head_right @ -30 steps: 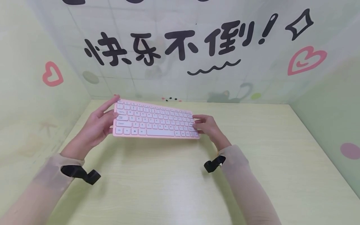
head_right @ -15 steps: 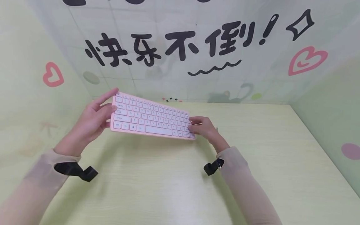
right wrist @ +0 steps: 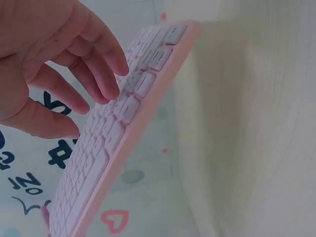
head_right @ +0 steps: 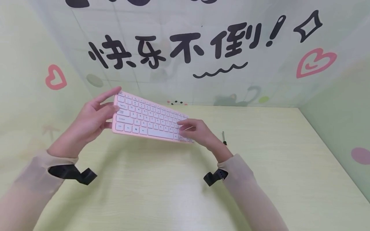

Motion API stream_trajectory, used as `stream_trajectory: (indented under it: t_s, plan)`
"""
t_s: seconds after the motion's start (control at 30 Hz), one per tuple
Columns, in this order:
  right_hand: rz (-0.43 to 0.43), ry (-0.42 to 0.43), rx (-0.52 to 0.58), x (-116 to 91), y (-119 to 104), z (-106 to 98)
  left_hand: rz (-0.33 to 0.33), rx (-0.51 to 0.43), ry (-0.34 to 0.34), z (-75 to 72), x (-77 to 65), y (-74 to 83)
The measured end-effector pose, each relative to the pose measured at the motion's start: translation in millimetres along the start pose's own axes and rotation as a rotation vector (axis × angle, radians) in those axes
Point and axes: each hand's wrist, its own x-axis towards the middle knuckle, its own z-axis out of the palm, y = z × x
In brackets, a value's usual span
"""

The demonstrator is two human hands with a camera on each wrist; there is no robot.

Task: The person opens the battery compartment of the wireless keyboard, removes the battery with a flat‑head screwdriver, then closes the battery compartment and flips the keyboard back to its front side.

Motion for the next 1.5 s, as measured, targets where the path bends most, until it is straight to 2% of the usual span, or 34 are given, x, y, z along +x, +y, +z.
stream_trajectory:
  t_s: [0.2,0.37,0.63,0.8,1.03,1.2,1.5]
  plan:
    - [-0.107,-0.053,0.044,-5.8,-17.9,14.7,-0.008,0.035,0.010,3.3,-1.2,5.7]
    - [-0.177,-0.050,0.053,-8.8,-27.7,25.1,-0.008,0.043,0.009,7.2,-0.7,8.8]
    - [-0.274,-0.047,-0.036,-5.9,-31.5,36.0,-0.048,0.081,0.046,15.7,0.8,18.5]
    - [-0.331,0.011,-0.111,-3.9,-35.6,42.7,-0.075,0.116,0.064,22.4,2.5,28.0]
    - [-0.378,0.114,-0.136,1.4,-40.3,49.3,-0.113,0.135,0.077,31.9,7.8,42.7]
    - [-0.421,0.187,-0.175,3.6,-44.7,51.2,-0.143,0.114,0.083,37.5,10.8,49.1]
    - [-0.521,0.257,-0.227,2.2,-48.6,49.9,-0.156,0.044,0.082,50.4,14.8,56.3]
